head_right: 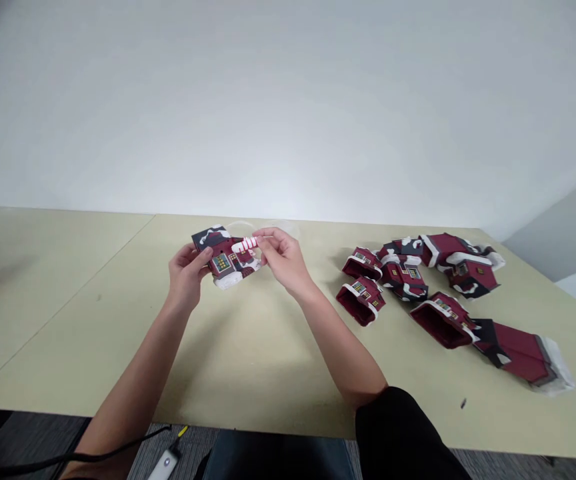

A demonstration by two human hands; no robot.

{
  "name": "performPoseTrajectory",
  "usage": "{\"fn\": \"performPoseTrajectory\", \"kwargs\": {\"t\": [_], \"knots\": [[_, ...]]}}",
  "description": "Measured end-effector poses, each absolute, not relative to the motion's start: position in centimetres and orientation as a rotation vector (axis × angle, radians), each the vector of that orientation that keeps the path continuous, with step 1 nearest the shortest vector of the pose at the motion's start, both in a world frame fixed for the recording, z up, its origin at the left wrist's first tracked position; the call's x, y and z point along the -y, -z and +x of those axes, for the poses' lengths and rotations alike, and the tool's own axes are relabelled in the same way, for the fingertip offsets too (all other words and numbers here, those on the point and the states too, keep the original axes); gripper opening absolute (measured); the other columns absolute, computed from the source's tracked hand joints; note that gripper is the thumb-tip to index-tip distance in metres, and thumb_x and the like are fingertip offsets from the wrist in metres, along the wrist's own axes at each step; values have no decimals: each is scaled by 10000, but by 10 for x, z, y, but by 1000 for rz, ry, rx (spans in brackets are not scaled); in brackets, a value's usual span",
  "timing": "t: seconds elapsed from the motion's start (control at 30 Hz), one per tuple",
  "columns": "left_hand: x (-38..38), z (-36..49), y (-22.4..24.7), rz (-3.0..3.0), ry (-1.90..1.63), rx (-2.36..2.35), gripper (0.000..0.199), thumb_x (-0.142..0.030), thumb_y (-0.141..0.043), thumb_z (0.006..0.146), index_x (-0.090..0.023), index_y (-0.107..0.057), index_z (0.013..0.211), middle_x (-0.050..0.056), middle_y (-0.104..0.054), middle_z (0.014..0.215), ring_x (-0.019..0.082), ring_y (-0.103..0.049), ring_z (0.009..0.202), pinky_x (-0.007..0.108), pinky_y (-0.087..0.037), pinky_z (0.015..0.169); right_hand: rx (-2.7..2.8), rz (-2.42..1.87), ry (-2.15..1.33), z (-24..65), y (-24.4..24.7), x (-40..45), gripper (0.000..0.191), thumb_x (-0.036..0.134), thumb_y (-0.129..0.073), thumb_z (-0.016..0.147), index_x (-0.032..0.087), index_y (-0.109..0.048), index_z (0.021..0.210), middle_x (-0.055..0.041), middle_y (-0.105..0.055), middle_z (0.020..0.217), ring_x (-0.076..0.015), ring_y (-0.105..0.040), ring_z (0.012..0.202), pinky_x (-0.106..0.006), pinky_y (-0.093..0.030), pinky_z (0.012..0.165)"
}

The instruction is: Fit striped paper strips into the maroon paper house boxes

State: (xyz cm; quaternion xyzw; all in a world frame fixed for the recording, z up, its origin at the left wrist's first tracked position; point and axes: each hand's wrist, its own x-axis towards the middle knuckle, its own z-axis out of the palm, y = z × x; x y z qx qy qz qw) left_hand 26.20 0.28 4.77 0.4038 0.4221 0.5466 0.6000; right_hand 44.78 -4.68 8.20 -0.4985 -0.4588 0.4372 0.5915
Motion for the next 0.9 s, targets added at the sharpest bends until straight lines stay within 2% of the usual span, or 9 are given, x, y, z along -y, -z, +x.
{"fn": "performPoseTrajectory", "kwargs": {"t": [0.17, 0.33, 0.57, 0.77, 0.9], "knots": [[-3, 286, -97, 1180, -1202, -707, 448, -426, -872, 618, -145, -701, 921, 68, -733, 867, 166, -678, 726, 268, -566, 643, 1139, -1153, -758, 464, -118, 74, 323, 517, -676, 840, 207, -660, 928, 28, -594, 649, -84, -515, 535, -227, -446, 507], [-7, 290, -107, 1351, -1273, -513, 418, -372, -857, 675, -170, -703, 1007, 70, -740, 932, 167, -689, 810, 260, -573, 699, 1333, -1187, -520, 461, -129, 98, 147, 345, -641, 913, 225, -680, 988, -17, -693, 896, -121, -633, 732, -270, -516, 647], [-15, 288, -103, 1557, -1445, -346, 502, -379, -915, 584, -170, -689, 981, 43, -723, 913, 141, -682, 779, 220, -554, 689, 1367, -1128, -473, 453, -129, 102, 79, 235, -623, 926, 214, -652, 996, 4, -692, 841, -100, -635, 685, -245, -496, 618], [-20, 288, -96, 1639, -1555, -309, 692, -456, -938, 479, -191, -687, 1068, 66, -713, 994, 225, -700, 946, 309, -588, 824, 1373, -1057, -433, 450, -126, 97, 82, 192, -636, 909, 219, -669, 979, 3, -696, 878, -95, -632, 701, -237, -505, 628], [-18, 284, -96, 1656, -1648, -305, 752, -446, -953, 400, -223, -721, 1080, 67, -724, 1002, 239, -702, 921, 326, -603, 804, 1382, -1033, -356, 446, -126, 98, 87, 192, -647, 899, 235, -689, 962, 2, -705, 877, -113, -640, 745, -259, -525, 678]]}}
